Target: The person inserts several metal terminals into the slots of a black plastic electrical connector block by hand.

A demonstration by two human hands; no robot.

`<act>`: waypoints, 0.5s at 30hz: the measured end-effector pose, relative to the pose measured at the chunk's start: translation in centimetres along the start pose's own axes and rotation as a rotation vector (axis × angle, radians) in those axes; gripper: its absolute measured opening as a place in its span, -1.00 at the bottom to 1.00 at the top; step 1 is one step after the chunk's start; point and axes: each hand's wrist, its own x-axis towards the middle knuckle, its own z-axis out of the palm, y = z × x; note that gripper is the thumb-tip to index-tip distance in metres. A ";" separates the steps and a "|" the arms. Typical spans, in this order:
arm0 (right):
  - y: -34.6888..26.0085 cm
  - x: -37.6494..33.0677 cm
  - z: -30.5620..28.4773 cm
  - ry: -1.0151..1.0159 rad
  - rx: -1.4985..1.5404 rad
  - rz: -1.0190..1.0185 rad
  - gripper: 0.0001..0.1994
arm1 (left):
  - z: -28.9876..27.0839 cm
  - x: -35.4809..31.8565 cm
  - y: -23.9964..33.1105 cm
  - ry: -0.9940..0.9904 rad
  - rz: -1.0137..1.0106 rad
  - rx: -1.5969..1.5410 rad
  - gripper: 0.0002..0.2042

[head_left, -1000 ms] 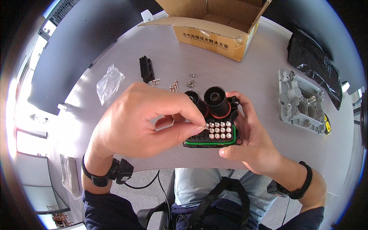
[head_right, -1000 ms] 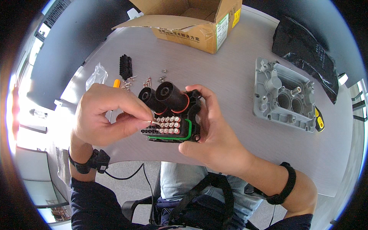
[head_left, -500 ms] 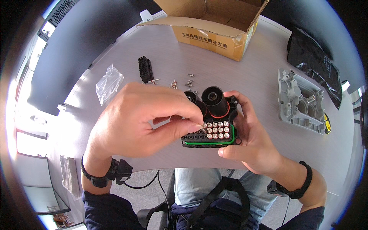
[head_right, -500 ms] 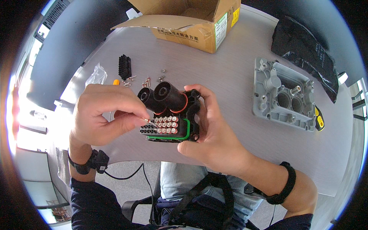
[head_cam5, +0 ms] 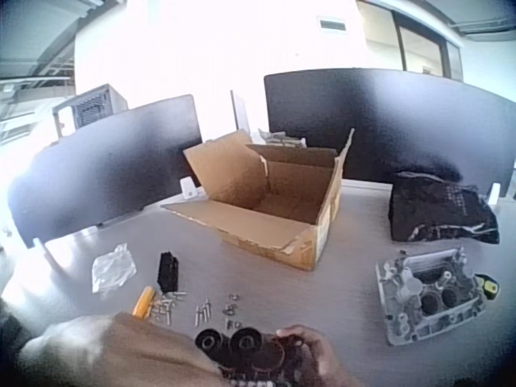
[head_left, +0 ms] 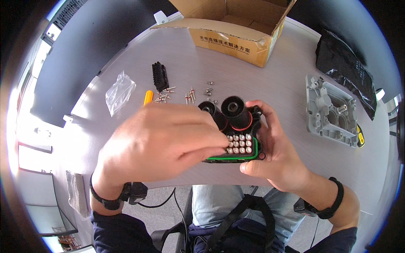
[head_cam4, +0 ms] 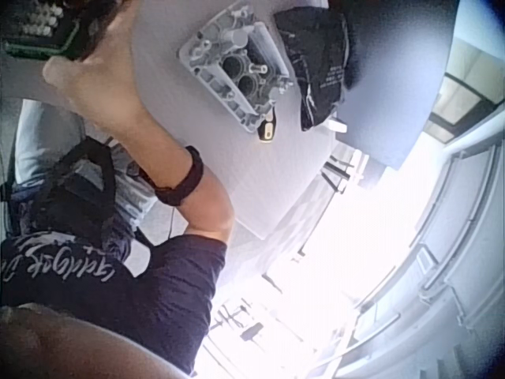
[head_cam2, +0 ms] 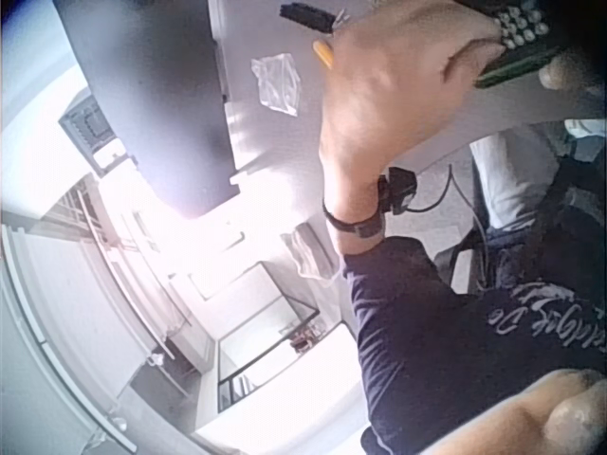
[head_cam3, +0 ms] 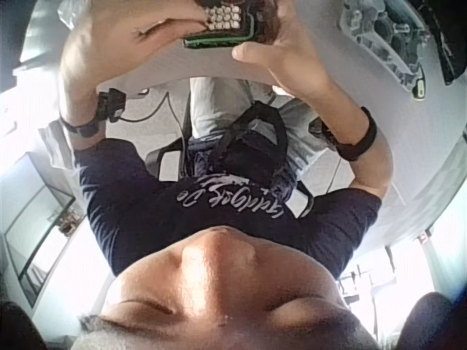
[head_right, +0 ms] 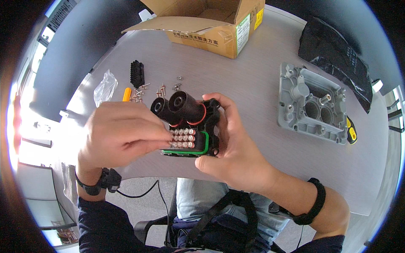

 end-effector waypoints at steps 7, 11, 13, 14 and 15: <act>0.2 0.0 0.0 0.077 0.113 0.018 -0.04 | -2.4 -0.9 -3.5 -0.074 -0.388 0.348 -0.91; 0.2 -0.1 -0.1 0.081 0.125 0.028 -0.05 | -2.8 -2.5 -5.7 -0.299 -0.578 0.406 -0.91; 0.5 0.0 -0.2 0.071 0.087 0.010 -0.05 | -3.1 -2.4 -6.2 -0.326 -0.660 0.455 -0.89; 0.5 0.0 -0.2 0.075 0.087 0.010 -0.05 | -3.0 -2.4 -6.2 -0.328 -0.657 0.453 -0.89; 0.5 0.0 -0.2 0.075 0.095 0.018 -0.05 | -2.9 -2.4 -6.2 -0.323 -0.634 0.411 -0.88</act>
